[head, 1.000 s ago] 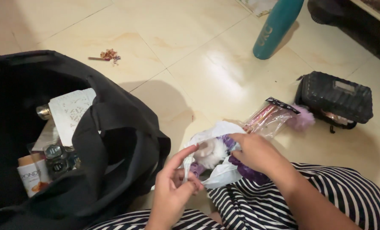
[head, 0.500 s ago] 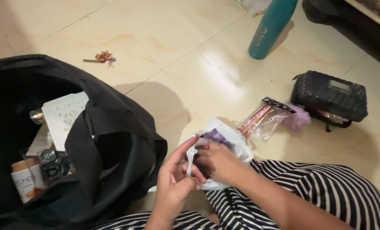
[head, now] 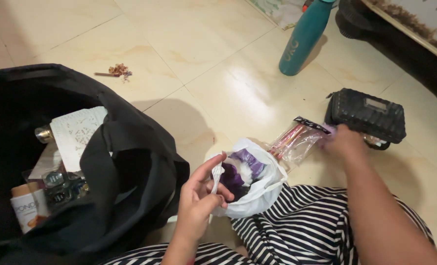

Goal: The person packs a black bag with personal items. They place a gold hair accessory into a small white box and put it in the bag, then add a plastic bag containing hair scrunchies, and finally place a pack of colored pencils into the bag.

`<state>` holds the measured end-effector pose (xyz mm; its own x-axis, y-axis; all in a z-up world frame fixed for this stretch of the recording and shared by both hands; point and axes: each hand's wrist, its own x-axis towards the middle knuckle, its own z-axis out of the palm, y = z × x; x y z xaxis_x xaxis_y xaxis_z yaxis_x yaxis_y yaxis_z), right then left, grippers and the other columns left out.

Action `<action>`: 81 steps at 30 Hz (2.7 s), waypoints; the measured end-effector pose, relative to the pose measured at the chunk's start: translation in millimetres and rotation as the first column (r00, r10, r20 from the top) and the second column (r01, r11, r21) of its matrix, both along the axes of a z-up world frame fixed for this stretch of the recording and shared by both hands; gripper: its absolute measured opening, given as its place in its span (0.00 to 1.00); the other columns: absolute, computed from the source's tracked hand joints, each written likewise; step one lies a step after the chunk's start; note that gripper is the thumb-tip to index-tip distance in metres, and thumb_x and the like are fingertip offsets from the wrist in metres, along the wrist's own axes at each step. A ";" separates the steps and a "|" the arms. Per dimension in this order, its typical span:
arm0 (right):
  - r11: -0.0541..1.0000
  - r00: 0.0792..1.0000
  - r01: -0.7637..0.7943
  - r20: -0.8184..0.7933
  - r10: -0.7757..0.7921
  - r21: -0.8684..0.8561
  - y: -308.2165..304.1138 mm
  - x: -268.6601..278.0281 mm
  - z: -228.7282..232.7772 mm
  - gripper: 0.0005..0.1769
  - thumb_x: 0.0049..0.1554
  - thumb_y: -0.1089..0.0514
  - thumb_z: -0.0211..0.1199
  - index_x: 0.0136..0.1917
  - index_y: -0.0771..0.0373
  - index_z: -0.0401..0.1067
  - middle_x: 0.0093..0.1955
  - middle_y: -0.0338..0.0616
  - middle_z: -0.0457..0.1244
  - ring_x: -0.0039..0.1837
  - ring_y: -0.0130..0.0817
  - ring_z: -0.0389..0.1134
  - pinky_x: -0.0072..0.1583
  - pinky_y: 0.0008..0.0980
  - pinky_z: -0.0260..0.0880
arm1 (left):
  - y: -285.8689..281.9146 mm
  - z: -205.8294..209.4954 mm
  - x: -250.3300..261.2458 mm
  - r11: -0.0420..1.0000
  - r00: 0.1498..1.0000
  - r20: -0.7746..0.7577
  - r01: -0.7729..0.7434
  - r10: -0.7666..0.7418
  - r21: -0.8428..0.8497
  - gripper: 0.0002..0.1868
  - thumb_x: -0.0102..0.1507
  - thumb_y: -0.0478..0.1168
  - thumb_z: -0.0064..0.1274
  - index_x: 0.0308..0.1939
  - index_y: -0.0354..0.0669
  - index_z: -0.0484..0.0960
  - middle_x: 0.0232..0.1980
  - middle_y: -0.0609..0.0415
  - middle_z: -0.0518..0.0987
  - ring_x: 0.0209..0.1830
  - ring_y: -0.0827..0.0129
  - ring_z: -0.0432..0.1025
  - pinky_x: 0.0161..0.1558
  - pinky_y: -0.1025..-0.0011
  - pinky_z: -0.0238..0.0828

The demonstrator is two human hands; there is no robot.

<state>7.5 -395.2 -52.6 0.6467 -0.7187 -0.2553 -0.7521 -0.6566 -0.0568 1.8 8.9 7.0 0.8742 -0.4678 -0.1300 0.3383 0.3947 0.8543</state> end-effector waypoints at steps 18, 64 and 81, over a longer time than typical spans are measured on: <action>0.240 0.787 -0.502 0.554 -0.271 0.831 139.9 -52.5 32.7 0.18 0.52 0.71 0.64 0.57 0.68 0.71 0.49 0.45 0.69 0.48 0.31 0.71 0.49 0.30 0.72 | -11.4 -19.2 -5.2 0.994 0.999 0.025 -0.047 0.045 0.096 0.31 0.59 0.27 0.55 0.68 0.31 0.70 0.60 0.45 0.78 0.44 0.72 0.75 0.39 0.74 0.74; 0.575 0.547 -0.805 0.562 0.621 0.148 181.5 -13.2 -4.2 0.30 0.43 0.64 0.67 0.61 0.68 0.72 0.60 0.61 0.66 0.61 0.59 0.67 0.62 0.46 0.67 | -0.6 7.8 -4.1 0.999 0.998 0.050 -0.043 0.042 0.029 0.39 0.52 0.22 0.45 0.71 0.30 0.66 0.70 0.41 0.72 0.33 0.73 0.77 0.24 0.81 0.67; 0.429 0.364 -0.903 0.503 0.784 -0.016 204.6 -24.2 24.2 0.11 0.46 0.60 0.69 0.45 0.58 0.76 0.50 0.42 0.69 0.59 0.43 0.69 0.59 0.43 0.72 | 0.6 10.6 -3.7 1.000 0.998 0.058 -0.002 0.004 -0.028 0.40 0.52 0.22 0.45 0.72 0.30 0.65 0.74 0.39 0.68 0.37 0.70 0.77 0.28 0.79 0.71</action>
